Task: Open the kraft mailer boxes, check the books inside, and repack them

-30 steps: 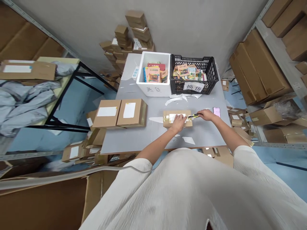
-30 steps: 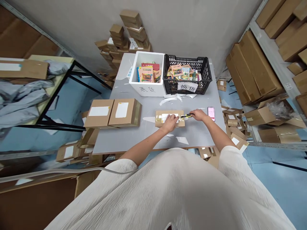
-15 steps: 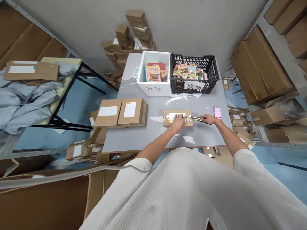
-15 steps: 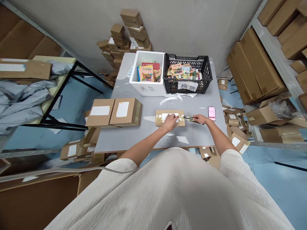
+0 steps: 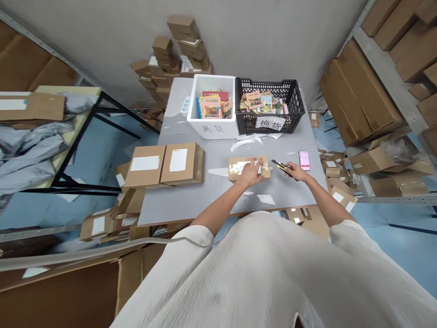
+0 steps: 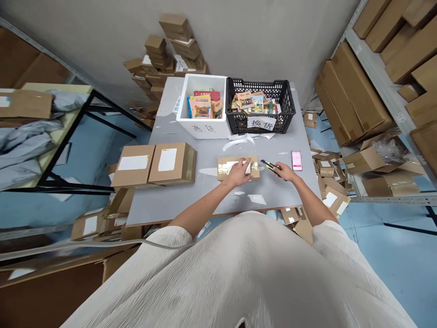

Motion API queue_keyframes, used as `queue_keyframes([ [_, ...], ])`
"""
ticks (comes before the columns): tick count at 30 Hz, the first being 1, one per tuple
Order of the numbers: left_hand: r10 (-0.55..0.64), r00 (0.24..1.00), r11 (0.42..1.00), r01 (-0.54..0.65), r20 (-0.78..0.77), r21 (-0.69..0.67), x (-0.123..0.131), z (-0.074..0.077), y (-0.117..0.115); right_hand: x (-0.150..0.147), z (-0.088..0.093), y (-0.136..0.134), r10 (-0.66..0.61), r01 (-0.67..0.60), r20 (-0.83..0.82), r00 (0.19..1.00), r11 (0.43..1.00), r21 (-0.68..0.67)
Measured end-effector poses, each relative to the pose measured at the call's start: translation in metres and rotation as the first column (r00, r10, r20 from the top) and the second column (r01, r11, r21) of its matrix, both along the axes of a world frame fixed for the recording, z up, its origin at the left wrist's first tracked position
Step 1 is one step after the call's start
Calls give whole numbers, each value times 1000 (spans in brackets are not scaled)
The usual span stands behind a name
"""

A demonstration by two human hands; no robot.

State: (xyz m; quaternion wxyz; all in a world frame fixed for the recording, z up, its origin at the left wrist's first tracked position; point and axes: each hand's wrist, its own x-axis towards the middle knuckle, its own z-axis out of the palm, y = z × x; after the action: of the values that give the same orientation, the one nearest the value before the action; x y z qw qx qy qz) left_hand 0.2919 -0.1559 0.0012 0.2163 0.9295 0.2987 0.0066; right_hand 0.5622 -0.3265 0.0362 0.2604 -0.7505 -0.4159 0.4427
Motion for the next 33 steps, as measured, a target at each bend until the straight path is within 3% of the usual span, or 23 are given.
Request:
queue_keyframes([
  [5,86,996,996,-85,15,-18,8,4,8,-12,1,-3,127,-147,212,969,986,84],
  [11,52,998,998,-53,19,34,17,-2,14,-19,-3,-8,250,-308,512,822,951,30],
  [17,54,998,999,-54,-37,1,24,-1,21,-27,-5,-5,247,-308,586,772,951,4],
  [25,51,994,997,-56,94,52,8,-13,3,-39,-23,-3,152,-222,589,794,974,48],
  [33,75,992,996,-79,103,34,5,-15,-1,-25,-36,-16,95,-210,627,774,971,112],
])
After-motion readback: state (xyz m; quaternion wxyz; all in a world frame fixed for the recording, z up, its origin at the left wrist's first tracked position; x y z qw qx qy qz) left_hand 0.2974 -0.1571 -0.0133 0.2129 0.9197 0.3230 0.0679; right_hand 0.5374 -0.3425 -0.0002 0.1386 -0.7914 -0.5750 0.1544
